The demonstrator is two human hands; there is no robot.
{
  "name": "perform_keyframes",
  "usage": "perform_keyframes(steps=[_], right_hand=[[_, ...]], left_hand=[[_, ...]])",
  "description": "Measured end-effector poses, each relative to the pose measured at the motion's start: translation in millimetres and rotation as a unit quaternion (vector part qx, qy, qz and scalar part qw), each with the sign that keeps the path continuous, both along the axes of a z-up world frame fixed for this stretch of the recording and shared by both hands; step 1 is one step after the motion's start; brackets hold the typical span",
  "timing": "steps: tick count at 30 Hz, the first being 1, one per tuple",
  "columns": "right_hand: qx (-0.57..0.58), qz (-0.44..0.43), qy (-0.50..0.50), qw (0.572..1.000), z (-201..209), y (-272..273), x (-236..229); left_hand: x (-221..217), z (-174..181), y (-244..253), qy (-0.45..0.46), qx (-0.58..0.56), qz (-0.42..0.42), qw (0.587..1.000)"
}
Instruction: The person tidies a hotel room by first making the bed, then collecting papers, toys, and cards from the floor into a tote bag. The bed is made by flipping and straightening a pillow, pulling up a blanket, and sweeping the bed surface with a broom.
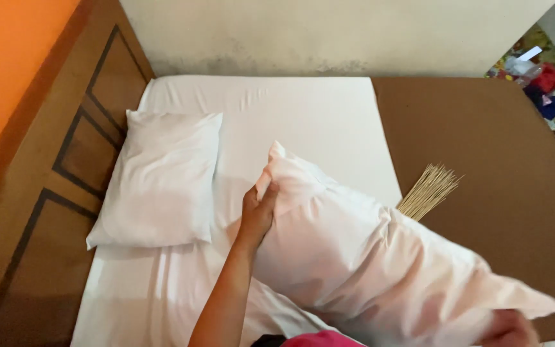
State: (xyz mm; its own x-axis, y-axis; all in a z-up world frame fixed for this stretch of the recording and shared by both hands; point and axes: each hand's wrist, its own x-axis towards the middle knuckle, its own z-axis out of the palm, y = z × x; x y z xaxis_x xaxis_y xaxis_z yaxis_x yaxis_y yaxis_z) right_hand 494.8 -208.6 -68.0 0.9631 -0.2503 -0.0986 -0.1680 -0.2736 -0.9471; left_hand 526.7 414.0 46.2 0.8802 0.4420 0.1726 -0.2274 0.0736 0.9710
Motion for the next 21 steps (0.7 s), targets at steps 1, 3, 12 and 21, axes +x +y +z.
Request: perform_keyframes(steps=[1, 3, 12, 21], right_hand=[[0.001, -0.01, 0.008, 1.0, 28, 47, 25], [0.0, -0.038, 0.032, 0.999, 77, 119, 29], [-0.062, 0.241, -0.171, 0.953, 158, 256, 29], [-0.008, 0.014, -0.128, 0.992, 189, 237, 26]], left_hand=[[-4, 20, -2, -0.024, 0.015, -0.006, 1.0], [-6, 54, -25, -0.049, 0.03, -0.026, 0.998], [-19, 58, -153, -0.184, 0.44, -0.12, 0.87], [-8, 30, -99, -0.118, 0.511, -0.039, 0.851]])
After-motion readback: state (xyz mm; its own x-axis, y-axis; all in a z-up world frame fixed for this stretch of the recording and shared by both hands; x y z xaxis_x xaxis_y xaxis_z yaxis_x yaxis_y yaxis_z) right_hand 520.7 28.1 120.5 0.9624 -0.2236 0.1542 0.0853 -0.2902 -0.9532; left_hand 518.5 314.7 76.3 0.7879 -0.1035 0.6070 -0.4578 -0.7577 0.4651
